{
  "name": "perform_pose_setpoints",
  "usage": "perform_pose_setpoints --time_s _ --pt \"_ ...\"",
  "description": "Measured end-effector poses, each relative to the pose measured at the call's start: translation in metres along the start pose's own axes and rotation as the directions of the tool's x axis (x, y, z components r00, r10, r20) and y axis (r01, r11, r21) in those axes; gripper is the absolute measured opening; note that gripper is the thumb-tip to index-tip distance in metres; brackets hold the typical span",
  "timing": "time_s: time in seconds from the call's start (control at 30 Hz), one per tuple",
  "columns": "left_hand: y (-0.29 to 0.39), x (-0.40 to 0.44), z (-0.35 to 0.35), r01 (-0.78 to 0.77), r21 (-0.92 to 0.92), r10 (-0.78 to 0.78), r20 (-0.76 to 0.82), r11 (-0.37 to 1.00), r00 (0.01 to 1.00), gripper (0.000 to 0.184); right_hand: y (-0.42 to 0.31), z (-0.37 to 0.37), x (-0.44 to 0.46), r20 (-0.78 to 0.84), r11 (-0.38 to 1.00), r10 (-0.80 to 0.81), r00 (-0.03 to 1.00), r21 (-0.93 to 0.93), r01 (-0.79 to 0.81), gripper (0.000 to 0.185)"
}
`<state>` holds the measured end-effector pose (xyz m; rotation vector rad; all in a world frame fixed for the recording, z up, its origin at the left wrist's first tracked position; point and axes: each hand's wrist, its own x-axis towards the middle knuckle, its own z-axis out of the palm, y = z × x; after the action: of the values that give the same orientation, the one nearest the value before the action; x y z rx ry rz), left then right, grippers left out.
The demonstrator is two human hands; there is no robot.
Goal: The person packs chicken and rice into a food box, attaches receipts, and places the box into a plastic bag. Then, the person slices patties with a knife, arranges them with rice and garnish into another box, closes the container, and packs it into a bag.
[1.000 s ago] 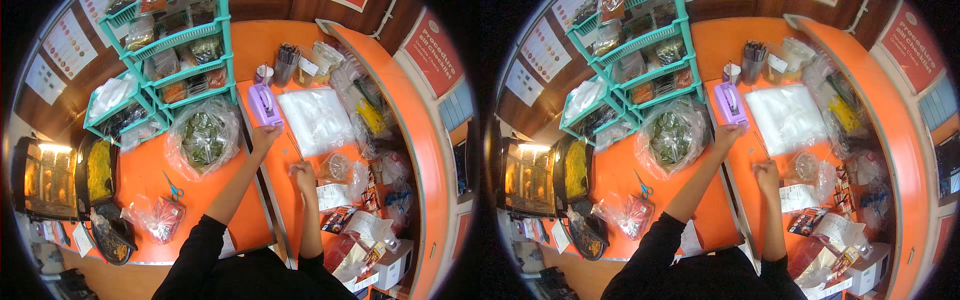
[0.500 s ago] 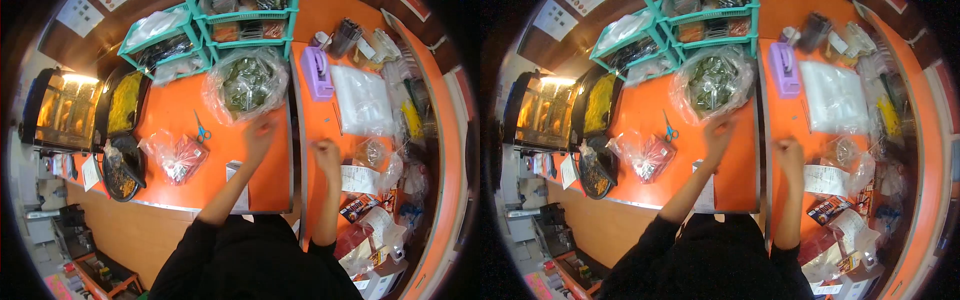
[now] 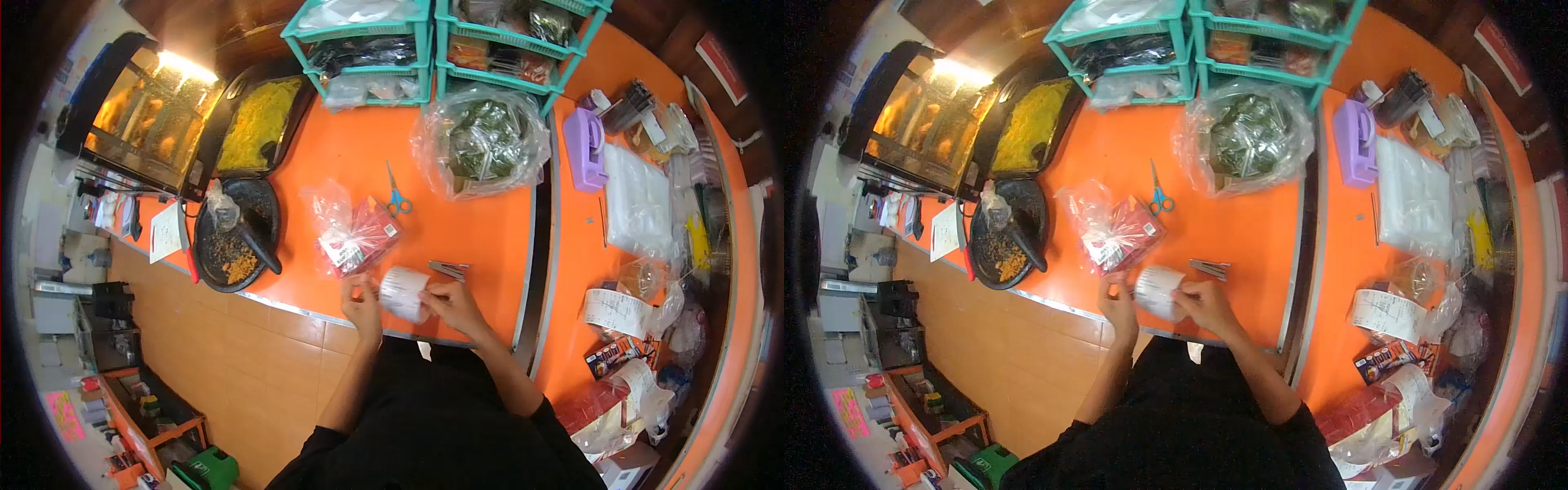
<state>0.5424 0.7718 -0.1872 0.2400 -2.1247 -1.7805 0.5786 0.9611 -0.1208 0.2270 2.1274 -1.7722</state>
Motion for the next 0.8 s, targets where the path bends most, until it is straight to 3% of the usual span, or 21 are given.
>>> perform_pose_setpoints --time_s 0.03,0.07,0.1,0.17,0.23,0.27,0.3,0.33,0.37,0.43,0.47,0.53,0.57,0.6,0.63,0.67,0.7,0.73,0.77,0.8 --pt "0.001 0.014 -0.012 0.207 -0.134 -0.217 -0.065 0.969 0.974 0.007 0.002 0.019 0.014 -0.030 0.972 -0.223 0.974 0.069 0.225 0.017" --pt "-0.001 0.035 -0.022 0.150 -0.146 -0.158 -0.052 0.978 0.986 0.008 0.005 0.041 0.032 -0.078 0.889 -0.431 0.899 0.130 0.438 0.016" --pt "-0.004 0.062 -0.033 0.092 -0.158 -0.099 -0.036 0.983 0.994 0.009 0.000 0.061 0.043 -0.117 0.832 -0.540 0.834 0.077 0.549 0.016" --pt "0.001 0.116 -0.049 -0.105 0.081 0.105 0.002 0.991 0.994 0.016 -0.009 0.094 0.068 -0.136 0.697 -0.716 0.685 -0.081 0.712 0.015" --pt "-0.001 0.152 -0.046 -0.169 0.166 0.160 0.063 0.972 0.985 0.012 -0.017 0.123 0.082 -0.221 0.826 -0.563 0.796 -0.141 0.545 0.019" --pt "-0.006 0.167 -0.047 -0.230 0.253 0.204 0.125 0.940 0.971 0.010 -0.010 0.137 0.089 -0.239 0.829 -0.559 0.794 -0.145 0.540 0.019" --pt "-0.034 0.179 -0.049 -0.241 0.240 0.209 0.149 0.941 0.966 0.010 0.004 0.150 0.099 -0.301 0.908 -0.403 0.864 -0.248 0.337 0.025" --pt "-0.079 0.189 -0.050 -0.081 0.169 0.033 0.273 0.982 0.961 0.010 0.012 0.158 0.105 -0.386 0.939 -0.236 0.892 -0.328 0.106 0.031" --pt "-0.107 0.199 -0.052 0.088 0.122 -0.131 0.413 0.989 0.901 0.011 0.011 0.160 0.108 -0.426 0.942 -0.227 0.876 -0.326 0.085 0.031" --pt "-0.124 0.205 -0.063 0.257 0.125 -0.286 0.451 0.958 0.846 0.012 0.011 0.154 0.107 -0.368 0.959 0.093 0.925 -0.216 -0.182 0.048" --pt "-0.144 0.212 -0.064 0.334 0.098 -0.340 0.467 0.937 0.816 0.013 0.026 0.152 0.112 -0.380 0.962 0.031 0.924 -0.239 -0.130 0.052" --pt "-0.126 0.223 -0.068 0.317 0.148 -0.334 0.650 0.937 0.683 0.015 0.048 0.134 0.117 -0.367 0.938 -0.152 0.918 -0.347 0.016 0.053" --pt "-0.133 0.221 -0.057 0.333 0.047 -0.283 0.646 0.942 0.709 0.018 0.053 0.121 0.115 -0.312 0.895 -0.270 0.911 -0.430 0.118 0.049" --pt "-0.135 0.222 -0.050 0.281 0.031 -0.225 0.684 0.959 0.694 0.021 0.058 0.111 0.117 -0.397 0.903 -0.246 0.884 -0.425 0.060 0.049" --pt "-0.137 0.227 -0.045 0.226 0.008 -0.165 0.710 0.974 0.685 0.024 0.062 0.102 0.122 -0.248 0.795 -0.284 0.926 -0.600 0.084 0.046" --pt "-0.147 0.236 -0.042 0.001 0.145 -0.108 0.731 0.989 0.674 0.025 0.064 0.090 0.122 -0.073 0.656 -0.279 0.957 -0.742 0.135 0.042" --pt "-0.162 0.247 -0.043 -0.229 0.260 -0.044 0.746 0.938 0.664 0.027 0.063 0.074 0.115 -0.118 0.660 -0.277 0.954 -0.744 0.100 0.042" --pt "-0.193 0.260 -0.050 -0.338 0.270 0.044 0.720 0.901 0.693 0.027 0.056 0.058 0.107 -0.163 0.620 -0.203 0.965 -0.785 -0.002 0.035" --pt "-0.211 0.267 -0.050 -0.433 0.292 0.129 0.685 0.853 0.717 0.027 0.041 0.039 0.095 -0.201 0.570 -0.127 0.971 -0.816 -0.094 0.029" --pt "-0.178 0.255 -0.048 -0.431 0.260 0.160 0.670 0.864 0.725 0.025 0.029 0.005 0.072 -0.292 0.616 -0.122 0.949 -0.772 -0.159 0.025"
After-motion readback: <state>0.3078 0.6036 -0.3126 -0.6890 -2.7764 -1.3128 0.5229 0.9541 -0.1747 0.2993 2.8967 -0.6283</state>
